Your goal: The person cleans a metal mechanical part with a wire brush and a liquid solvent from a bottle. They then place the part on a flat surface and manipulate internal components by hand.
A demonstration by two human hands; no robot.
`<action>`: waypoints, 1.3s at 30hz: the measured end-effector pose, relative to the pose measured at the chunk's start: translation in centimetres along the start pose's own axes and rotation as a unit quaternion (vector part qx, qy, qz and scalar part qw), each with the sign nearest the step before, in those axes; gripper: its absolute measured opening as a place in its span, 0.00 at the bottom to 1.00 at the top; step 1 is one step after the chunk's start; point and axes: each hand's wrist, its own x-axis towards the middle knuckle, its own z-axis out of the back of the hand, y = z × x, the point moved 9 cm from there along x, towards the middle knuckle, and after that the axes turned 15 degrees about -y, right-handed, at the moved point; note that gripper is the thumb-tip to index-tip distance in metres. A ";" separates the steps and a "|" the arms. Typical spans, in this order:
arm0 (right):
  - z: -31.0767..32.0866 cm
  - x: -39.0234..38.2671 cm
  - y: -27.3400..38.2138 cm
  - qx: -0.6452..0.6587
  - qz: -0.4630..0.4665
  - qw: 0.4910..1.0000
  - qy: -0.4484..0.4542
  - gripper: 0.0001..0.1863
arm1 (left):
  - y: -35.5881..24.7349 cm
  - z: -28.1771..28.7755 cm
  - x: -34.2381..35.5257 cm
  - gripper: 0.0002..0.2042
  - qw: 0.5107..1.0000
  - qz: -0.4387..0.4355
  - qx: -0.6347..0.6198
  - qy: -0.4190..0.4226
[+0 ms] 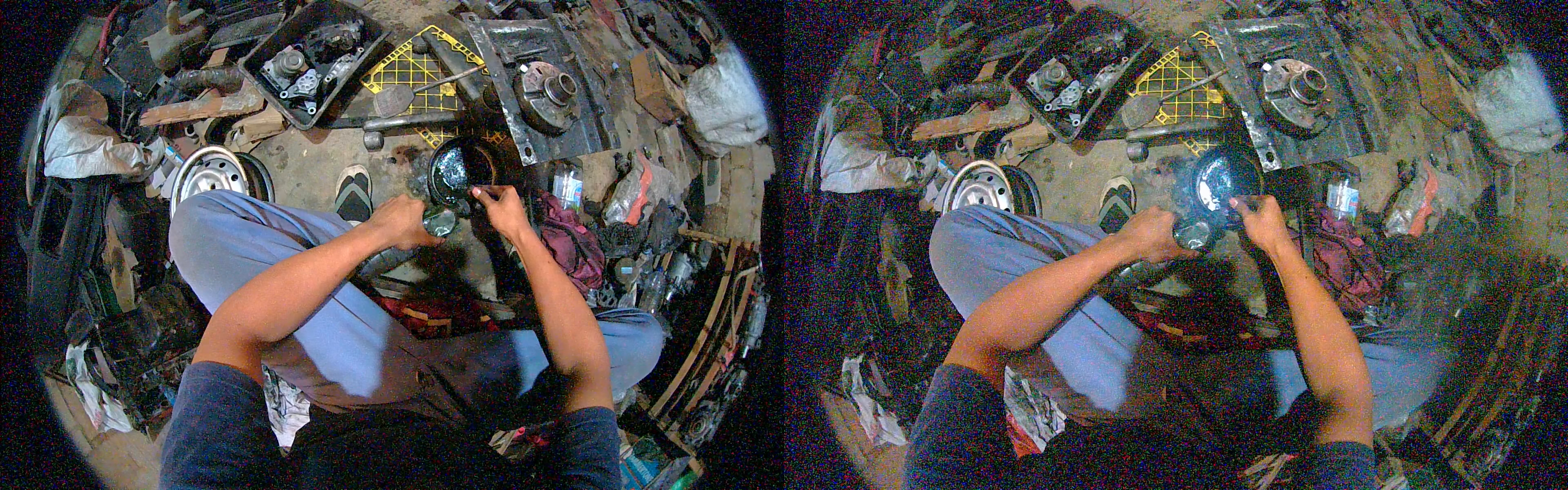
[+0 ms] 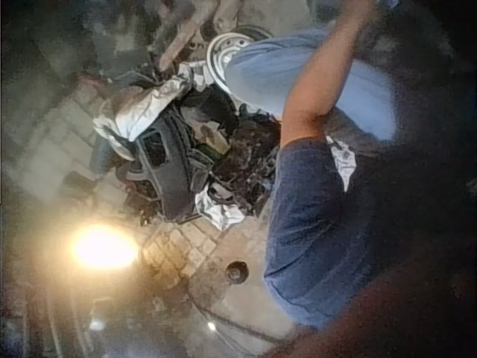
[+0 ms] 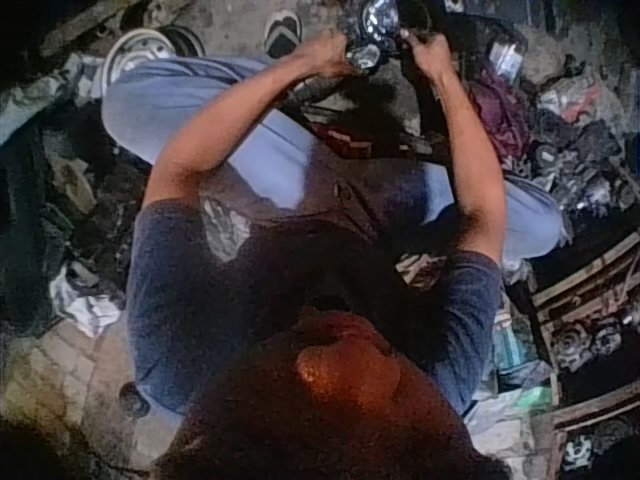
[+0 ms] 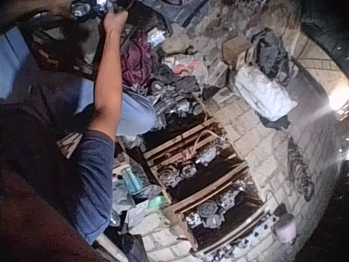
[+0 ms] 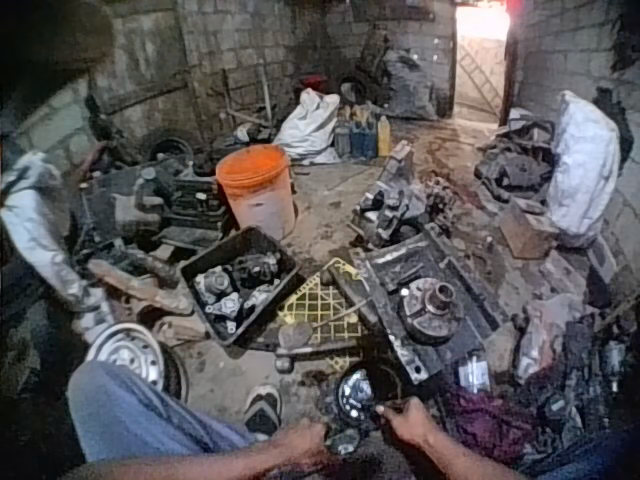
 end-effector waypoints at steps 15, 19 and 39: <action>-0.6 -0.7 0.9 0.017 0.001 0.998 0.052 0.22 | -0.1 -0.1 0.2 0.33 1.000 -0.019 -0.005 -0.024; -0.3 -1.1 0.7 0.062 -0.098 0.992 0.057 0.23 | 0.3 -0.5 0.3 0.32 1.000 -0.013 -0.003 -0.024; 1.7 -5.4 7.7 -0.107 0.422 0.895 -0.101 0.32 | 0.0 -0.3 0.2 0.33 1.000 0.001 -0.013 0.001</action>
